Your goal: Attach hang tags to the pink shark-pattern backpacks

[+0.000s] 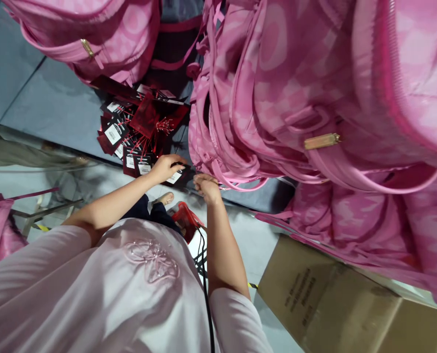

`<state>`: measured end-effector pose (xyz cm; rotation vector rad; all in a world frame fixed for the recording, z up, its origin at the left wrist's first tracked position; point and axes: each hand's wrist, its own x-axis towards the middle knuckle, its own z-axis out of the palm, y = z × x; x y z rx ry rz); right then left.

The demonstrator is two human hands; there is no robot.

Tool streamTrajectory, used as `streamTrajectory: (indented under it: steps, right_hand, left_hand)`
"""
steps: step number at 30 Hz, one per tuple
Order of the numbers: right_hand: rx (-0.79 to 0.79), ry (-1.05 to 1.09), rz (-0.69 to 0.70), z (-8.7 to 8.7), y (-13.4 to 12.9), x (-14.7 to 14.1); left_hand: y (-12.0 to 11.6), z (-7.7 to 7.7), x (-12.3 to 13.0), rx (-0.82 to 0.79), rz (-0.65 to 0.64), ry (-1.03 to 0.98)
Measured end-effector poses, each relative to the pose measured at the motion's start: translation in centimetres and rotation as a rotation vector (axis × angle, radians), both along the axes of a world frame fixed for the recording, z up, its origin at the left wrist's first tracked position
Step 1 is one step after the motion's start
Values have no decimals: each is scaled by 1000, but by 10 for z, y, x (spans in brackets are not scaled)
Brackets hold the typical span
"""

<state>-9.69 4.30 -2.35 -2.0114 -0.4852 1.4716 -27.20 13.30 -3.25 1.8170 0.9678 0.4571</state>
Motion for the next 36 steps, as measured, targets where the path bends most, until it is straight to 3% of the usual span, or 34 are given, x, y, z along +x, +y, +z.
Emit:
streamTrajectory:
  steps: [3,6,9,12,18,27,36]
  right_hand:
    - [-7,202,-15,8,-1,8]
    - [13,436,-99,12,-3,10]
    - [80,550,-218,10,-4,8]
    - [146,567,-310,7,-2,5]
    - [171,585,-350,8,4,-3]
    - [241,162,-494,-10,14,-34]
    - [247,14,-399,-17,11,-38]
  left_hand:
    - [-8,3,8,196,-53,114]
    - [-15,4,13,415,-203,189]
    - [-20,3,15,499,-311,155]
    - [-24,0,20,366,-306,95]
    - [-23,-6,29,-90,18,-16]
    - [-19,-9,23,-81,-92,164]
    - [-13,-9,23,-164,-103,174]
